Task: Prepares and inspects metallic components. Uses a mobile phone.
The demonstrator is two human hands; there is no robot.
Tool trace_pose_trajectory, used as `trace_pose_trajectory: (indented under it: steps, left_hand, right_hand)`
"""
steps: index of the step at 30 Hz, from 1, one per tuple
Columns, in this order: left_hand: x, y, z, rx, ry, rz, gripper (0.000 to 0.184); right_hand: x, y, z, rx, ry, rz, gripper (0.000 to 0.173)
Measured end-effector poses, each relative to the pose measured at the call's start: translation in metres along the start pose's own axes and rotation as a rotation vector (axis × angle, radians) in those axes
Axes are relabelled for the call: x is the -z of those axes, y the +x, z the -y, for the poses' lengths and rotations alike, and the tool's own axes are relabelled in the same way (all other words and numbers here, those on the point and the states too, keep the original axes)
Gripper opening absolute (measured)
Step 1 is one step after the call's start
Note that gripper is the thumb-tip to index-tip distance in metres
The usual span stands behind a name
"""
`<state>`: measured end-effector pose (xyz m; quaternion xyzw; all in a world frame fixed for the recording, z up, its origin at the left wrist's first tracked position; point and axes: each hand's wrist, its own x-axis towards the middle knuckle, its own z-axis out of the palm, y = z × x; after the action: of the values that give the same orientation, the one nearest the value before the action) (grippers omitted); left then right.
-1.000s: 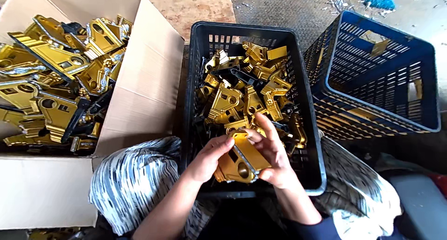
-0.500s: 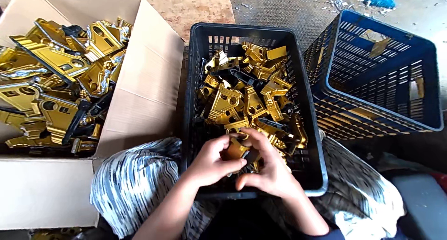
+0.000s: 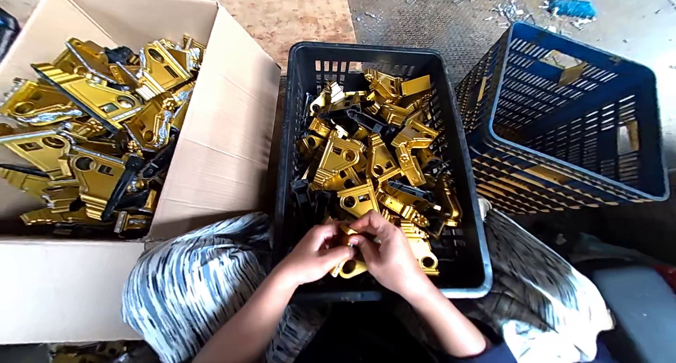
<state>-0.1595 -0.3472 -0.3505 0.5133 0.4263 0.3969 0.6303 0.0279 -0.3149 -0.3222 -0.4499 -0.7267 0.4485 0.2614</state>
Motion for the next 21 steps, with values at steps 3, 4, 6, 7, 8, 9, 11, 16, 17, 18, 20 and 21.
trace_pose_trajectory:
  steps: [3, 4, 6, 7, 8, 9, 11, 16, 17, 18, 20, 21]
  left_hand:
    - [0.001, -0.002, -0.004, -0.063, 0.091, -0.036, 0.028]
    - [0.004, -0.001, -0.005, -0.065, 0.102, -0.019, 0.032]
    - [0.006, -0.004, -0.006, 0.008, 0.036, -0.003, 0.029]
    - [0.007, -0.004, -0.008, 0.058, -0.024, -0.020, 0.026]
    - [0.008, -0.003, -0.011, 0.109, -0.090, -0.058, 0.028]
    - [0.011, -0.004, -0.014, 0.159, -0.138, -0.119, 0.033]
    - [0.024, -0.008, -0.024, 0.208, -0.193, -0.270, 0.037]
    - [0.078, -0.020, -0.074, -0.241, -0.519, -0.988, 0.025]
    - [0.094, -0.023, -0.079, -0.434, -0.620, -1.022, 0.031]
    - [0.106, -0.026, -0.083, -0.563, -0.709, -1.008, 0.045]
    - [0.107, -0.026, -0.091, -0.545, -0.792, -0.963, 0.079]
    - [0.097, -0.024, -0.089, -0.431, -0.725, -0.928, 0.091]
  right_hand:
    - [0.000, -0.001, 0.002, 0.030, -0.012, 0.027, 0.015]
    - [0.002, 0.001, 0.001, 0.047, 0.002, 0.049, 0.016]
    - [0.006, 0.004, -0.009, 0.060, 0.110, 0.098, 0.019]
    - [0.011, 0.008, -0.016, 0.058, 0.170, 0.073, 0.020]
    - [0.017, 0.013, -0.020, 0.037, 0.183, -0.006, 0.021]
    - [0.023, 0.017, -0.024, -0.007, 0.134, -0.105, 0.023]
    - [0.033, 0.020, -0.035, -0.131, -0.145, -0.231, 0.034]
    - [0.014, 0.012, -0.052, -0.275, -0.607, -0.081, 0.039]
    - [0.010, 0.011, -0.051, -0.278, -0.611, -0.105, 0.035]
    - [0.007, 0.011, -0.050, -0.295, -0.583, -0.118, 0.032]
    - [0.009, 0.015, -0.046, -0.311, -0.437, -0.152, 0.031]
    - [0.012, 0.016, -0.044, -0.302, -0.332, -0.176, 0.031]
